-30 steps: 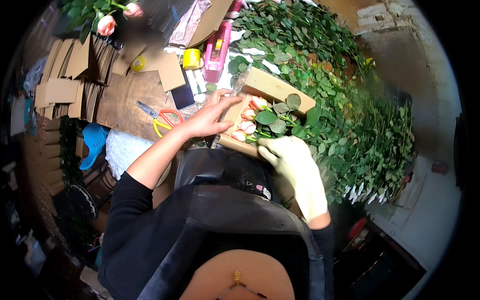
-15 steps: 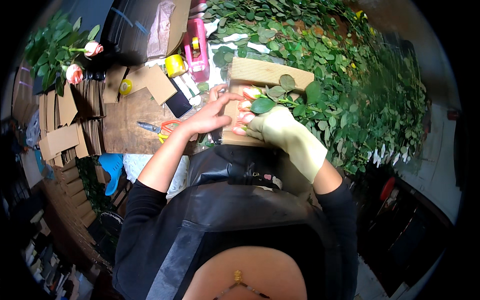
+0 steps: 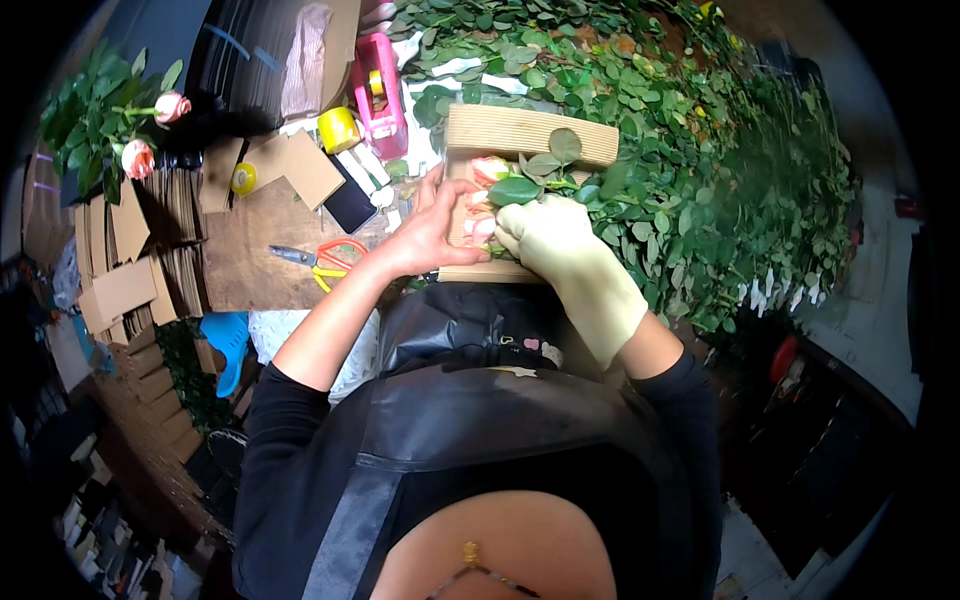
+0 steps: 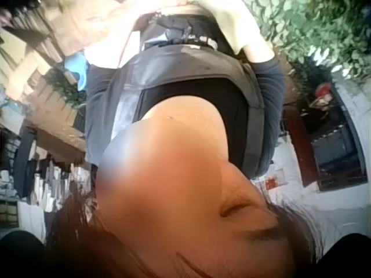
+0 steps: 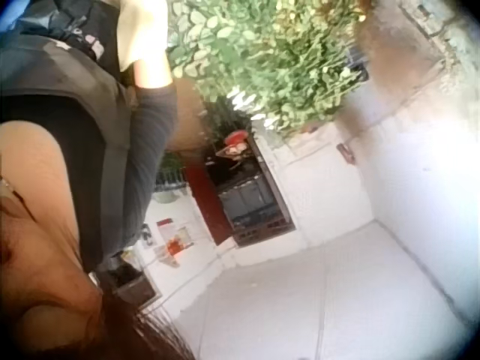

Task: The person packs roses into a cardboard box by hand, places a cardboard cover over them, and seals the box using a handheld tape dispenser.

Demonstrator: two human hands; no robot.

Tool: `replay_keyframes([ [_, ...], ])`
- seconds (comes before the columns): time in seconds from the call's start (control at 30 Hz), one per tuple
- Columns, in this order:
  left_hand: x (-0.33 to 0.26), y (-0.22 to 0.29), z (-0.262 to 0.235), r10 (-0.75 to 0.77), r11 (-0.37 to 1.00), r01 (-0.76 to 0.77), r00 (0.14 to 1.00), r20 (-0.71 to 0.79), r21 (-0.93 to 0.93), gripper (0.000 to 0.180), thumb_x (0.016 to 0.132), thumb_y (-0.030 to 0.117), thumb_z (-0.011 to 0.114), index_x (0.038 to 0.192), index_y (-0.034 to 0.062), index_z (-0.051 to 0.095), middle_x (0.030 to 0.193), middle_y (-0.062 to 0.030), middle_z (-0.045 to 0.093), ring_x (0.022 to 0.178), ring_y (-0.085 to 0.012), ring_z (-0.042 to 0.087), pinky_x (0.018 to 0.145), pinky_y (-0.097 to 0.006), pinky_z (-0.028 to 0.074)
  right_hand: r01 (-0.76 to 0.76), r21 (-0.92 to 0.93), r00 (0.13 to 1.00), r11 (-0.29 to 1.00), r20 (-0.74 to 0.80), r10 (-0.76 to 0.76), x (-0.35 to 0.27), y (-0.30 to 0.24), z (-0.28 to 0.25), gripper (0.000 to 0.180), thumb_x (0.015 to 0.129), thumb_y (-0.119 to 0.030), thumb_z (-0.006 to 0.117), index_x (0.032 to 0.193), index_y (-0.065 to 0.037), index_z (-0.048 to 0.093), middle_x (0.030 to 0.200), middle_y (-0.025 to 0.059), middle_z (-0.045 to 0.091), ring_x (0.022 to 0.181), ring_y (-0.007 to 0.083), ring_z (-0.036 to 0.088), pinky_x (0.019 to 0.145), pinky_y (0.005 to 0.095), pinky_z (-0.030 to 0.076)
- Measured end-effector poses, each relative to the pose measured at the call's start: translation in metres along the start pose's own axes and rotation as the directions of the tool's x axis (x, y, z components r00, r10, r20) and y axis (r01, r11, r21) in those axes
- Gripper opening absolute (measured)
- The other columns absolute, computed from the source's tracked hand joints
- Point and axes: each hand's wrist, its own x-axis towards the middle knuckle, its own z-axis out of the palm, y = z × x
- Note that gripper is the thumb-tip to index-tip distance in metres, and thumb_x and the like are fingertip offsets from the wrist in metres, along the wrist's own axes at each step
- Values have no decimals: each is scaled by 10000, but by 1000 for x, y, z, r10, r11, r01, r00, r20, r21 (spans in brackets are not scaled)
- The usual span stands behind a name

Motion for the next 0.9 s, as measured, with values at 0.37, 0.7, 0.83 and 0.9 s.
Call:
replay_keyframes([
  [0.37,1,-4,1,0,1000,1,1000,-23,18,1074,686,459,930,1499,97,328,1588,-393,79,1514,-572,80,1247,-559,212,227,178,965,958,-177,-196,-2,11,12,197,936,-310,668,870,-126,646,771,119,694,736,339,691,686,449,554],
  [0.7,3,-7,5,23,999,-24,999,-43,-21,1034,704,471,926,1492,123,354,1597,-374,81,1527,-554,49,1246,-572,195,324,75,931,943,-202,-304,-5,16,21,187,951,-287,643,905,-106,638,796,133,688,723,342,689,647,462,554],
  [0.83,8,-18,6,4,987,-15,998,-69,-160,941,728,439,929,1448,120,414,1593,-343,158,1549,-507,10,1257,-543,148,290,148,955,946,-113,-275,0,12,7,198,964,-285,628,911,-94,638,821,141,695,731,359,689,664,475,561],
  [0.9,10,-17,13,26,985,-56,982,-188,-161,783,752,393,906,1374,128,513,1560,-339,241,1540,-497,92,1242,-544,195,289,146,956,946,-100,-277,-2,9,0,199,973,-282,616,917,-92,637,836,143,701,752,363,696,678,479,567],
])
